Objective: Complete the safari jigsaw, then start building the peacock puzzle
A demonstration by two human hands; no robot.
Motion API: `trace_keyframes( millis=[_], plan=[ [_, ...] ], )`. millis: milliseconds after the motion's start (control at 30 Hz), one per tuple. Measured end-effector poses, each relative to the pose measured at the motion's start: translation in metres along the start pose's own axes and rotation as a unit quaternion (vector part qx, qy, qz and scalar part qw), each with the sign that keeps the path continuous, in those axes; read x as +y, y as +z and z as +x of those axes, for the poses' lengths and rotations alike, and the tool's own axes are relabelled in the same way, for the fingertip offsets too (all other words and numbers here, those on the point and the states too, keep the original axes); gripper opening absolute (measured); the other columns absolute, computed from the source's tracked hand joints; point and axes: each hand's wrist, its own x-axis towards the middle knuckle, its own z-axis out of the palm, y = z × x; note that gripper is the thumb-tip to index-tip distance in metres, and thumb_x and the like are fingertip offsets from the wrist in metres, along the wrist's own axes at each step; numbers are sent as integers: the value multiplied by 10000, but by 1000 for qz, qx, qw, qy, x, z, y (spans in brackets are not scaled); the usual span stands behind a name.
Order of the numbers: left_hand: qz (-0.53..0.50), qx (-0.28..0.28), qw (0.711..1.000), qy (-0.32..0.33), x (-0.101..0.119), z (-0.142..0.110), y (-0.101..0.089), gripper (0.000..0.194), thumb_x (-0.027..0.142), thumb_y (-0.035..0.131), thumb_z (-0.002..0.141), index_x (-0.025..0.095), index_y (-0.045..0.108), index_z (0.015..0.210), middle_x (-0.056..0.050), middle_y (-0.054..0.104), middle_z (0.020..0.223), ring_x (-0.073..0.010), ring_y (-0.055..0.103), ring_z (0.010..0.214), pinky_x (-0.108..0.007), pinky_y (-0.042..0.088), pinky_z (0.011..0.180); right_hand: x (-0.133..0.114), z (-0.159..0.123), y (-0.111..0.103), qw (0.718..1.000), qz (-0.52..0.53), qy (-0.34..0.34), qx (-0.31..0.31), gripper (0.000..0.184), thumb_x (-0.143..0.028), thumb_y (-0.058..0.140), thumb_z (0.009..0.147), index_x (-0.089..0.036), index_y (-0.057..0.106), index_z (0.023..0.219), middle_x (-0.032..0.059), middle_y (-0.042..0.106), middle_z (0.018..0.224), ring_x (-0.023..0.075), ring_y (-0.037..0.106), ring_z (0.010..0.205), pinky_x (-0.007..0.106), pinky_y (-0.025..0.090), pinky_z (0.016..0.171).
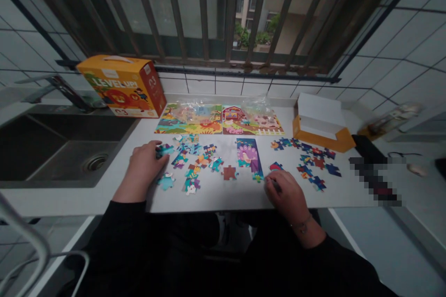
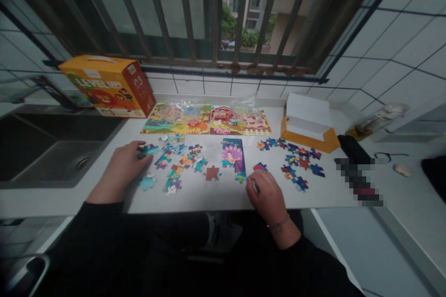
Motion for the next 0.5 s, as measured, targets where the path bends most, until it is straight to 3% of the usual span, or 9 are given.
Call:
trace_keyframes(
  millis=[100,167,333,400,500],
  plan=[
    [-49,37,997,57,7,-7,-2,561,508,708,936,150,682,1368,-178,784,1245,-401,691,1184,-556,546,1085,-1,1,-1,1000,-1,0,8,115,-212,603,1072,-254,677,994,64,762,970,267,709,969,413,558,907],
    [-105,35,986,128,28,-20,2,522,532,729,931,186,701,1321,-156,787,1256,-378,702,1185,-524,561,1064,-1,2,-1,1000,-2,-3,14,120,-210,602,1075,-255,675,991,60,758,955,263,707,955,407,556,895],
    [-181,-44,913,363,124,-68,27,283,402,702,1018,243,718,1251,-97,783,1267,-307,701,1200,-494,532,1092,-1,4,-2,1000,-14,-3,13,124,-197,597,1079,-250,661,987,61,755,960,268,703,956,413,542,895],
    [-168,-65,900,398,159,-80,40,278,316,736,992,238,718,1258,-104,775,1282,-319,686,1218,-514,523,1092,-1,4,-2,1000,-17,-2,12,127,-191,598,1076,-251,663,985,61,755,962,268,701,953,413,539,900],
    [-135,-70,906,395,193,-84,54,238,279,751,979,221,735,1209,-112,774,1226,-336,675,1199,-521,528,1066,-1,4,-1,1000,-14,-4,11,128,-183,602,1071,-249,661,979,61,753,958,262,697,944,406,539,895]
  ],
)
